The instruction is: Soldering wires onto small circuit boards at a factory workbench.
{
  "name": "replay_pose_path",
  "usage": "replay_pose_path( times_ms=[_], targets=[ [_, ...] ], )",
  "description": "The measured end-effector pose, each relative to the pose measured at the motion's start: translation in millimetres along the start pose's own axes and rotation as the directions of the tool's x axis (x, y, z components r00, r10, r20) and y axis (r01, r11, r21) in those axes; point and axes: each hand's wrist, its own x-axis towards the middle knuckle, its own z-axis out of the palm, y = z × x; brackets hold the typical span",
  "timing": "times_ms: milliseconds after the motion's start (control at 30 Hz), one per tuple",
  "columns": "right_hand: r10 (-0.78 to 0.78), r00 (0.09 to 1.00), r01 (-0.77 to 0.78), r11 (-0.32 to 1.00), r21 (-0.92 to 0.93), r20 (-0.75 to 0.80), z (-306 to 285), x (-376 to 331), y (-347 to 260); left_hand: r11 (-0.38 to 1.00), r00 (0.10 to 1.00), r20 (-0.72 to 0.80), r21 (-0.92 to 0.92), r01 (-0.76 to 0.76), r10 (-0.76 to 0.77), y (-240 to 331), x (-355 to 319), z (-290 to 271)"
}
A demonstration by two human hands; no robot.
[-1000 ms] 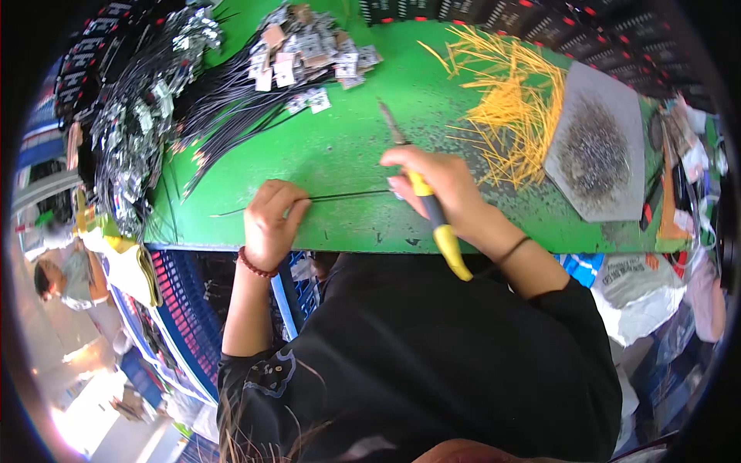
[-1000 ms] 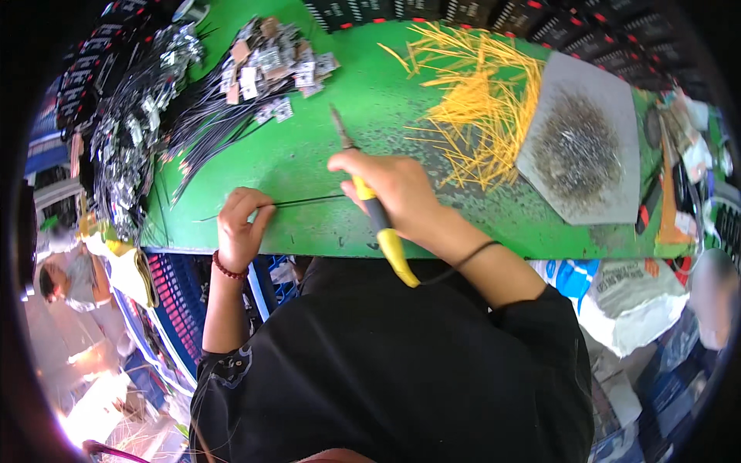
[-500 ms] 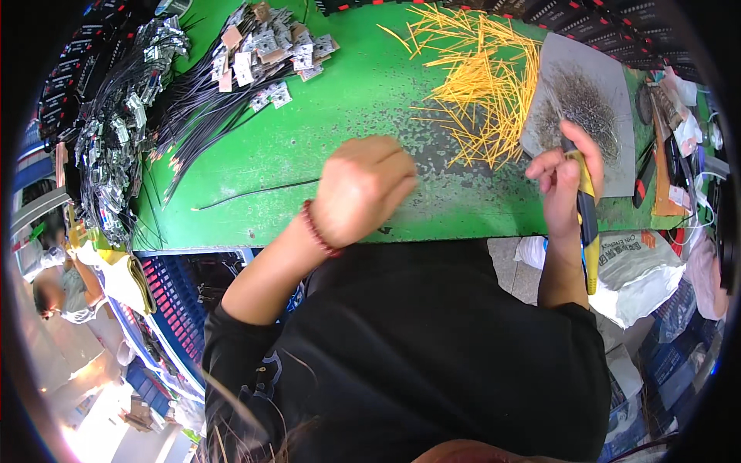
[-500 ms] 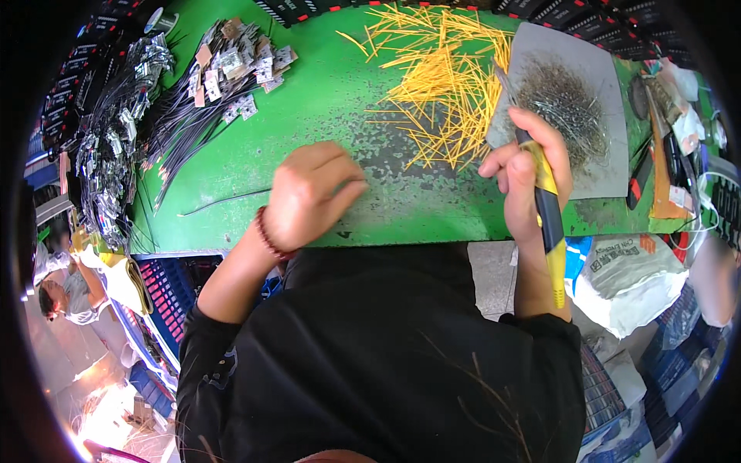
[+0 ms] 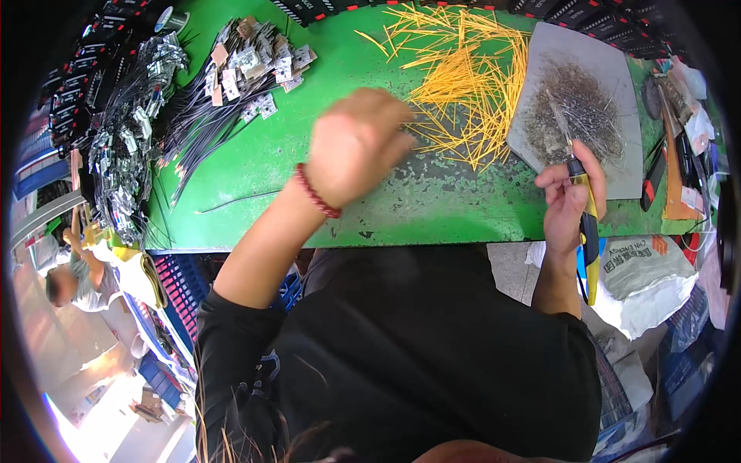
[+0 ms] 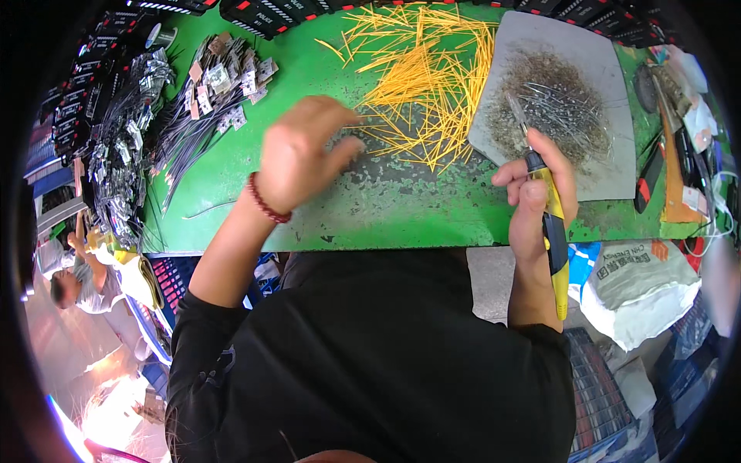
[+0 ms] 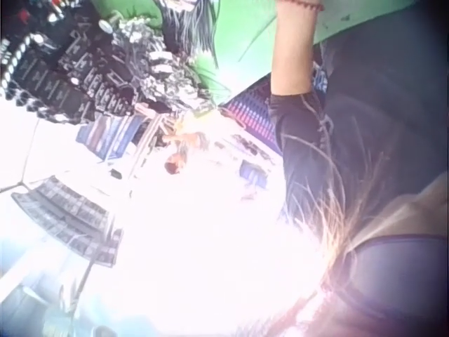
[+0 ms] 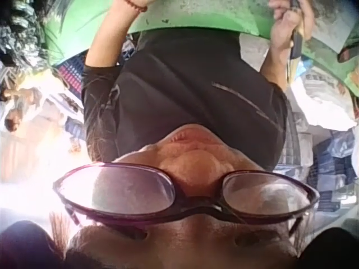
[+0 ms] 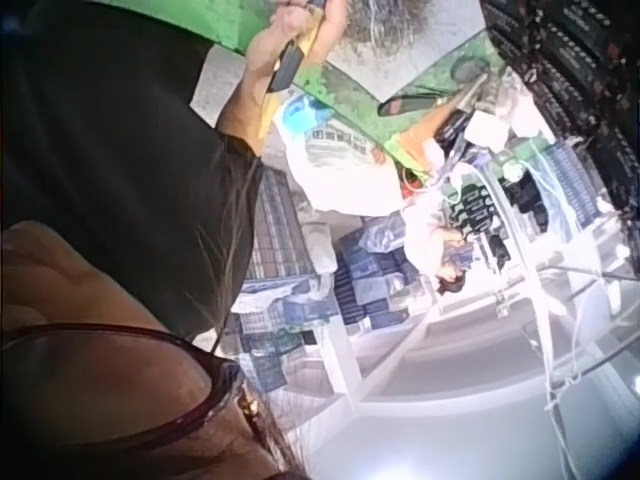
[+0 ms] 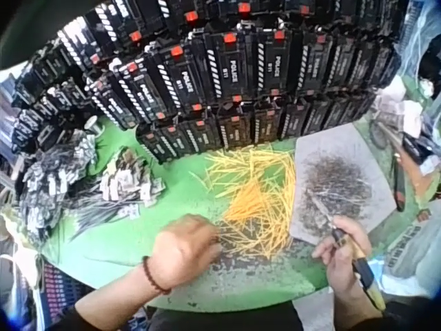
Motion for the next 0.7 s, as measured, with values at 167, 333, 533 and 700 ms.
replay_pose_path(
  times_ms=[167,333,533,700],
  targets=[
    [0.006,1.000,-0.006,1.000,0.024,0.024,6,1,-3,0.976,0.972,0.097,-0.077,-0.204,0.212,9,12,34],
    [0.019,1.000,-0.019,1.000,0.006,-0.011,0,-6,-4,0.959,0.958,0.055,0.029,-0.283,0.281,-16,13,34],
    [0.034,0.999,-0.034,0.999,-0.014,0.003,10,0,3,0.988,0.999,-0.025,0.151,-0.040,0.044,-45,-2,-17],
    [-0.094,0.994,0.093,0.995,-0.019,-0.059,-2,5,15,0.969,0.970,0.015,-0.045,0.242,-0.242,-51,-13,-12]
  ],
)
